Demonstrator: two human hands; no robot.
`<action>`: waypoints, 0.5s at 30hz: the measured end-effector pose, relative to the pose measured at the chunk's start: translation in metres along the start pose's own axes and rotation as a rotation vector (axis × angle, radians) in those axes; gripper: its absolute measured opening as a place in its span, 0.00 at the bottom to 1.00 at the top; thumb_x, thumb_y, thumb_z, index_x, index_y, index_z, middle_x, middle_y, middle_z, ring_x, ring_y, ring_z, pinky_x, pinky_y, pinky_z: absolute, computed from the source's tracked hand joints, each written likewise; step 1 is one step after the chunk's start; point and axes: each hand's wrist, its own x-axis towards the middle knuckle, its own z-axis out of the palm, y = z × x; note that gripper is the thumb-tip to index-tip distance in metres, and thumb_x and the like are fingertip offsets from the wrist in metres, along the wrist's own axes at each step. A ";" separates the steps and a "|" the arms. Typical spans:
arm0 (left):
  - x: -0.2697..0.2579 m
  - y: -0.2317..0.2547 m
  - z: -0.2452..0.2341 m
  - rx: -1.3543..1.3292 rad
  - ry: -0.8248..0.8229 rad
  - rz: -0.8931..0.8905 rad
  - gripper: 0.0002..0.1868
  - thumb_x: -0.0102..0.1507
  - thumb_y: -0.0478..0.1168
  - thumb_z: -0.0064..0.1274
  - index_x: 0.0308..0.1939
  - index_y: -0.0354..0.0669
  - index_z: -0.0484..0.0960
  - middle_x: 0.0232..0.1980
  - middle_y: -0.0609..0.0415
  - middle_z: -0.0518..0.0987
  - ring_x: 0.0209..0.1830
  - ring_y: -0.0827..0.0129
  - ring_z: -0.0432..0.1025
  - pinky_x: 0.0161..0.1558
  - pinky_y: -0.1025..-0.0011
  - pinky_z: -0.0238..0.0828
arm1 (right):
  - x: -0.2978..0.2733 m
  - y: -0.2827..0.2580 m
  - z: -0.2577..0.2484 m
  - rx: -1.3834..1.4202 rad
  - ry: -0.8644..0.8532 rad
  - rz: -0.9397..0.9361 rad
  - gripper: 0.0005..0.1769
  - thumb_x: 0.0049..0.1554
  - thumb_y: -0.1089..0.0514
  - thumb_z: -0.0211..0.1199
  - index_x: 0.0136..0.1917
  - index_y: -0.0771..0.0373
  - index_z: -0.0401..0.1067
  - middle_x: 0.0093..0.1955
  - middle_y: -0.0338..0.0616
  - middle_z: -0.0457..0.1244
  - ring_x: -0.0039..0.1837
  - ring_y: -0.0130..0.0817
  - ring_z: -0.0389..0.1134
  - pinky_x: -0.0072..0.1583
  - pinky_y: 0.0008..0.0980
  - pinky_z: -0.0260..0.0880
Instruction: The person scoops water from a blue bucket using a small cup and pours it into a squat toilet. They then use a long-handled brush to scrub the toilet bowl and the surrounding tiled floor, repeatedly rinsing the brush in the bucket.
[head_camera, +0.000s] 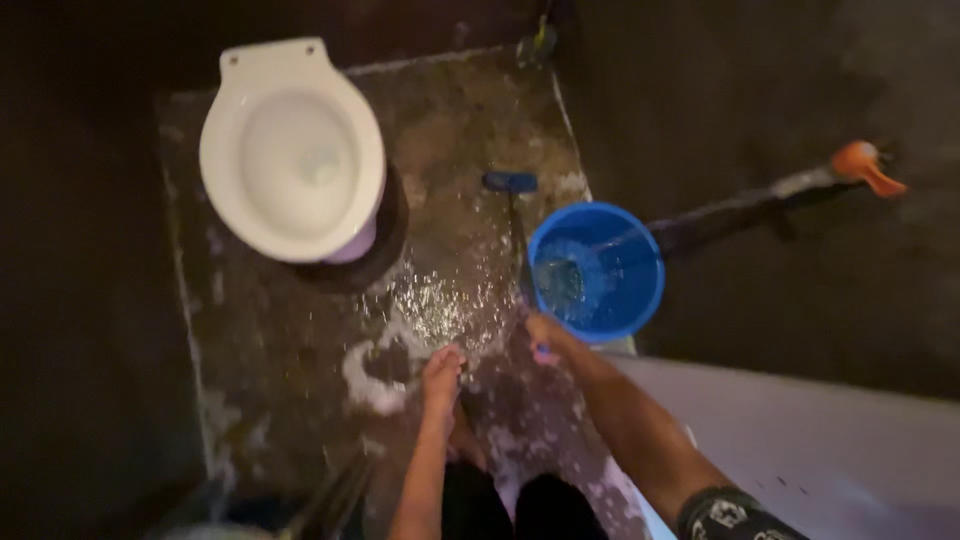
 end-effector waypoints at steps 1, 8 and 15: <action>-0.016 -0.006 0.000 0.011 0.028 -0.029 0.15 0.63 0.48 0.53 0.51 0.51 0.85 0.37 0.64 0.78 0.34 0.79 0.69 0.32 0.74 0.62 | -0.025 0.026 0.015 -0.024 -0.035 0.006 0.16 0.64 0.46 0.50 0.39 0.55 0.69 0.27 0.34 0.57 0.25 0.26 0.55 0.27 0.27 0.55; -0.120 -0.037 -0.016 0.048 0.193 -0.064 0.18 0.65 0.53 0.51 0.55 0.53 0.82 0.41 0.66 0.82 0.35 0.80 0.69 0.28 0.72 0.61 | -0.182 0.130 0.133 0.159 -0.382 0.204 0.18 0.64 0.46 0.48 0.38 0.56 0.68 0.25 0.34 0.56 0.24 0.28 0.54 0.26 0.30 0.54; -0.148 -0.072 -0.037 -0.103 0.235 -0.030 0.19 0.66 0.51 0.53 0.56 0.47 0.83 0.38 0.61 0.80 0.29 0.76 0.65 0.24 0.71 0.56 | -0.179 0.100 0.085 0.520 -0.418 0.378 0.18 0.64 0.45 0.49 0.37 0.53 0.68 0.25 0.29 0.55 0.25 0.23 0.55 0.26 0.27 0.52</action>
